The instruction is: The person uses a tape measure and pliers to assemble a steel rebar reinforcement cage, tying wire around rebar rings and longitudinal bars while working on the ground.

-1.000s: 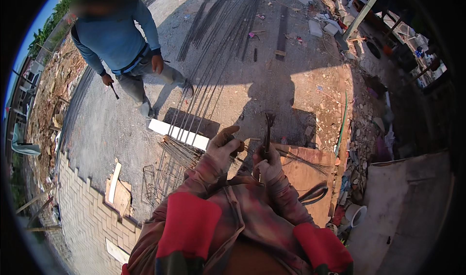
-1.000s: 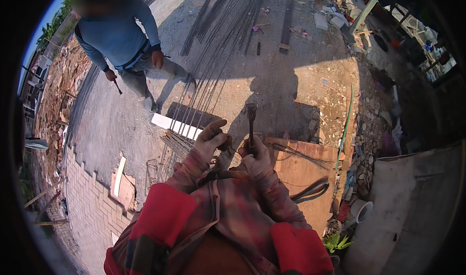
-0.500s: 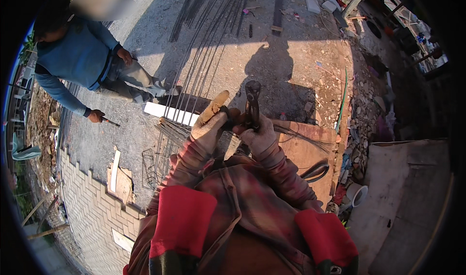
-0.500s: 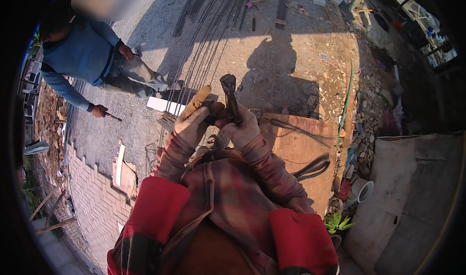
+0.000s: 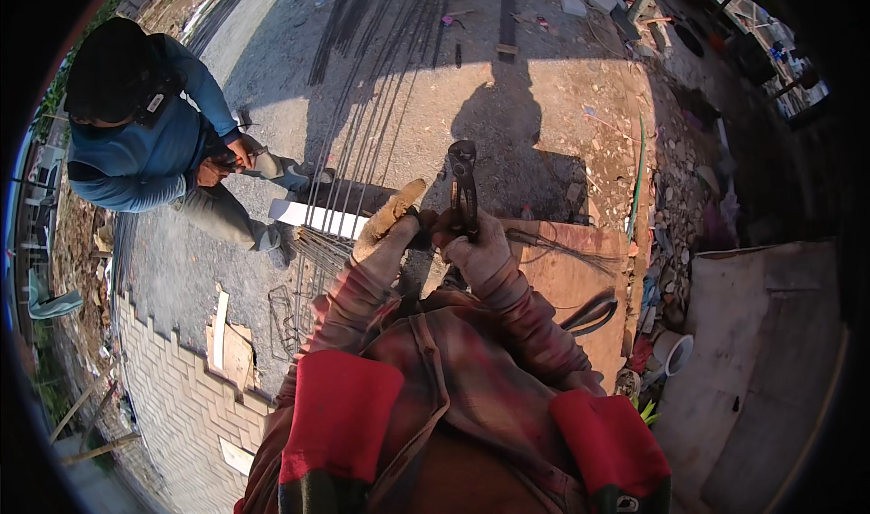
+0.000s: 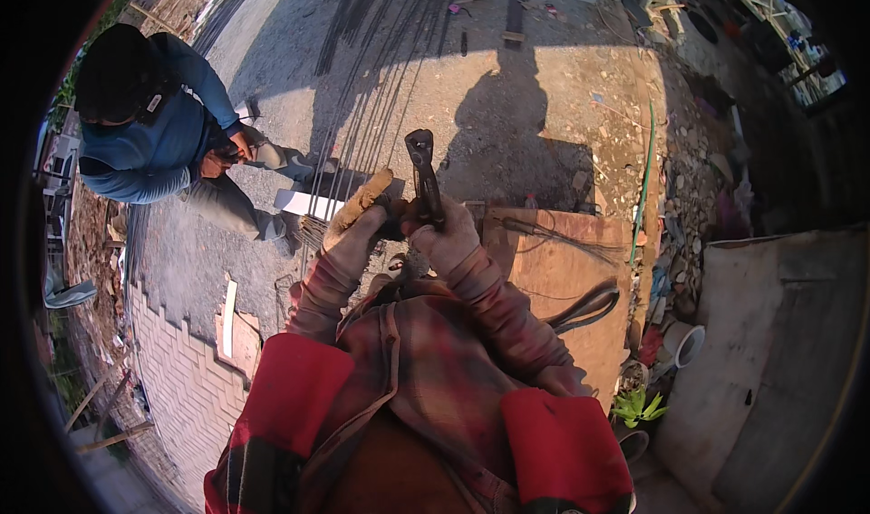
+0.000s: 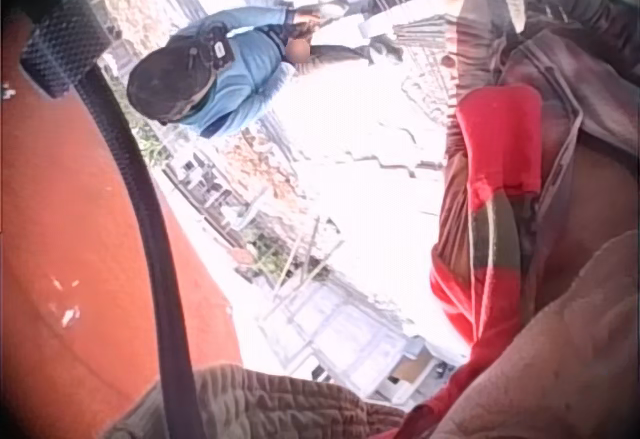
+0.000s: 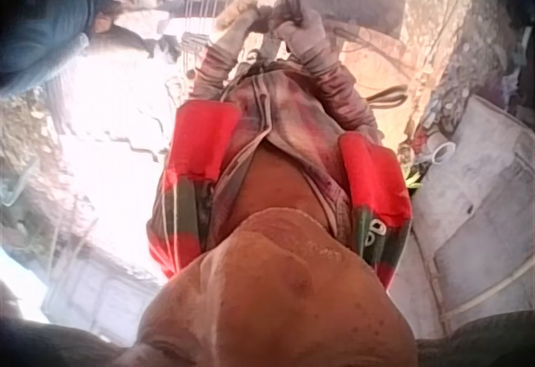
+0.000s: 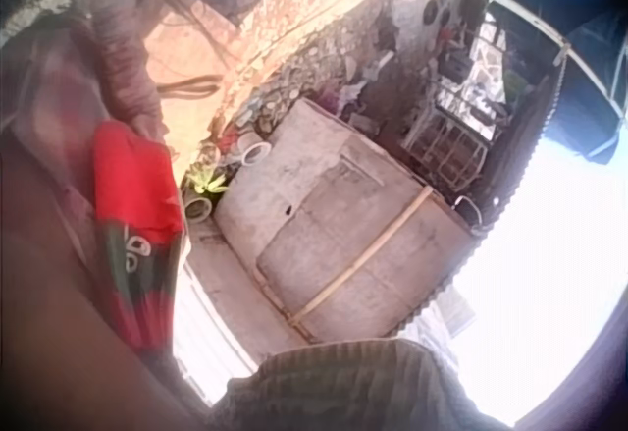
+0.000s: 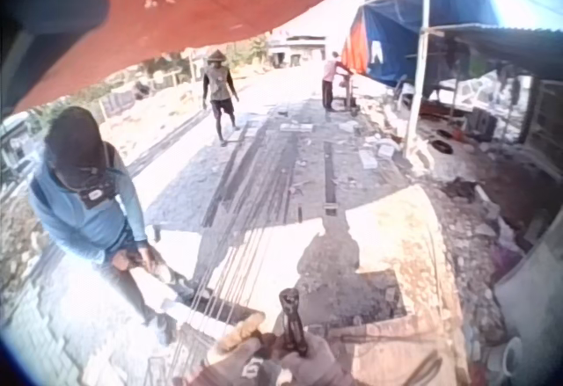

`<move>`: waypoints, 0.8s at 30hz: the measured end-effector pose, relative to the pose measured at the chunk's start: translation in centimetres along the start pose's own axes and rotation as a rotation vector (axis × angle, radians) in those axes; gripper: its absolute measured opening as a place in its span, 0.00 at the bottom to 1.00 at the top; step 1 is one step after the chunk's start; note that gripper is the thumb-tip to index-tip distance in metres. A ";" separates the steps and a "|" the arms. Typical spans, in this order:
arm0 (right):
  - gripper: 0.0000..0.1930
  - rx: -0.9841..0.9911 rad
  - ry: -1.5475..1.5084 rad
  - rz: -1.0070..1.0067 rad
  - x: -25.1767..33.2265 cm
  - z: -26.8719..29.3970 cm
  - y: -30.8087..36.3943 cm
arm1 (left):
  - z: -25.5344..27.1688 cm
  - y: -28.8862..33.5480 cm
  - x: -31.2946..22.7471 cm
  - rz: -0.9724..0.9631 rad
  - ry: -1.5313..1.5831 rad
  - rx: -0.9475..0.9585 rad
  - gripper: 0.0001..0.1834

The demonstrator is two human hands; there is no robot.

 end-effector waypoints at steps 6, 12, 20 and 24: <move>0.12 -0.010 0.091 -0.003 0.7 -0.6 -0.1 | -0.8 0.3 -0.5 0.095 -0.007 -0.034 0.22; 0.09 0.000 0.185 -0.041 0.2 0.4 -0.2 | -0.3 0.1 -0.1 0.050 -0.024 0.033 0.23; 0.10 -0.010 0.127 0.004 0.5 0.0 -0.1 | 0.0 0.5 0.4 -0.004 -0.023 0.036 0.34; 0.10 0.007 0.008 -0.037 0.2 -0.5 0.1 | 0.6 0.9 0.7 0.006 0.012 -0.023 0.37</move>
Point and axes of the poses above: each hand's wrist, its own y-axis away from the middle knuckle, its own z-axis out of the back of the hand, x = y × z, the point moved 4 cm from there along -y, towards the middle knuckle, and after that the axes turned 13 degrees about x, right-handed, at the moved point
